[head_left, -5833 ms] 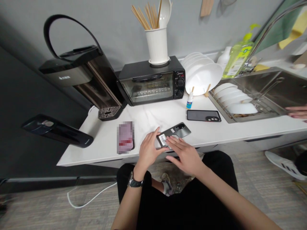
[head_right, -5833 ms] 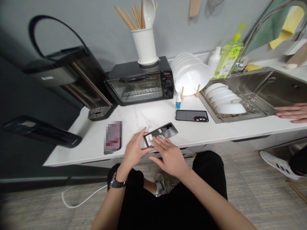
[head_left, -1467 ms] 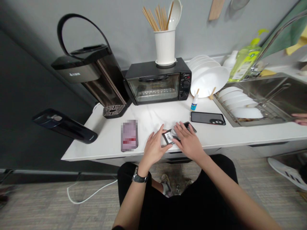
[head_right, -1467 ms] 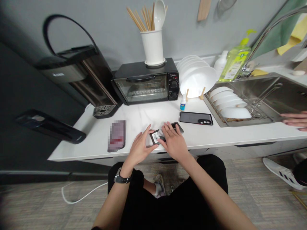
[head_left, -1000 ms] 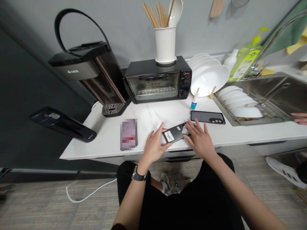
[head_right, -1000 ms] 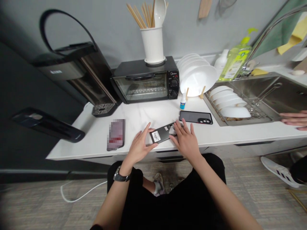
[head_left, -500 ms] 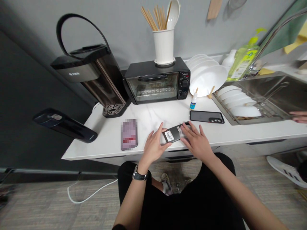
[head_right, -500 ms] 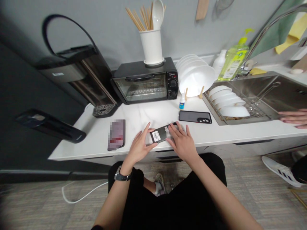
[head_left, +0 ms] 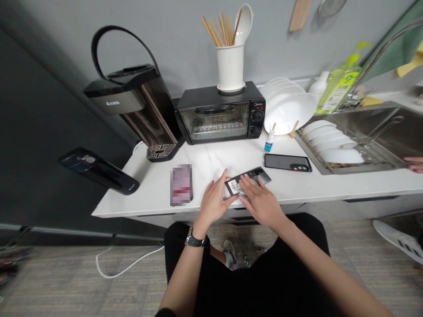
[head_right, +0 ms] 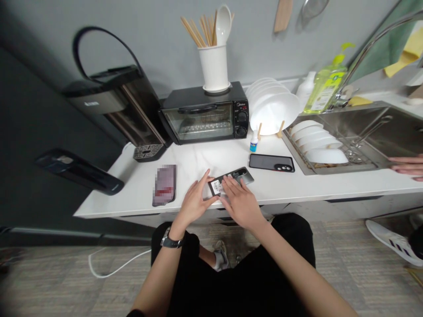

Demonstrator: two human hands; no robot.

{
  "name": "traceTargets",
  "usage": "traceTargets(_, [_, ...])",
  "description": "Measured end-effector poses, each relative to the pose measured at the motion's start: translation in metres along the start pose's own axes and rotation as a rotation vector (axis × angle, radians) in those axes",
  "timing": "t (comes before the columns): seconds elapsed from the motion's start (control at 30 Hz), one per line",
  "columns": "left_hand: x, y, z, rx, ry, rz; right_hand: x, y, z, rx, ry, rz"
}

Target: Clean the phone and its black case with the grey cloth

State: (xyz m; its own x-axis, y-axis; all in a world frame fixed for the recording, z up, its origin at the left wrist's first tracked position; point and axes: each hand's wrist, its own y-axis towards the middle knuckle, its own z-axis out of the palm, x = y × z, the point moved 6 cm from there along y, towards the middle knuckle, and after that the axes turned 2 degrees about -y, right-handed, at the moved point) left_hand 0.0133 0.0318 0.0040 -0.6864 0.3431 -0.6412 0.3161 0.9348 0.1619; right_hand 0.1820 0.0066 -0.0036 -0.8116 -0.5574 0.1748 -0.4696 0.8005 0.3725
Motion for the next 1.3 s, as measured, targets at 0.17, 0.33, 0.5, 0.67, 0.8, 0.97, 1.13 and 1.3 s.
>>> traceTargets(0.17, [-0.003, 0.002, -0.002, 0.004, -0.018, -0.022, -0.064, -0.011, -0.012, -0.059, -0.12, 0.165])
traceTargets(0.33, [-0.004, 0.002, -0.001, 0.01, -0.008, -0.014, -0.042, 0.022, 0.001, -0.066, -0.085, 0.15])
traceTargets(0.5, [0.0, 0.0, 0.001, -0.01, 0.014, 0.032, 0.024, 0.038, 0.014, -0.033, 0.067, 0.003])
traceTargets(0.67, [0.001, 0.0, 0.002, -0.008, 0.02, 0.018, 0.022, 0.008, 0.004, -0.007, 0.122, -0.025])
traceTargets(0.8, [-0.001, 0.002, 0.0, -0.006, 0.009, 0.005, -0.022, -0.008, -0.007, -0.006, 0.059, 0.06])
traceTargets(0.97, [-0.003, 0.005, -0.001, -0.016, 0.007, -0.013, -0.04, 0.018, -0.001, -0.048, -0.018, 0.14])
traceTargets(1.13, [-0.003, 0.004, 0.0, -0.019, 0.019, -0.001, -0.005, 0.041, 0.009, -0.082, 0.006, 0.078])
traceTargets(1.3, [-0.001, 0.003, 0.001, -0.014, 0.039, -0.002, -0.005, 0.007, 0.003, -0.057, 0.003, 0.067])
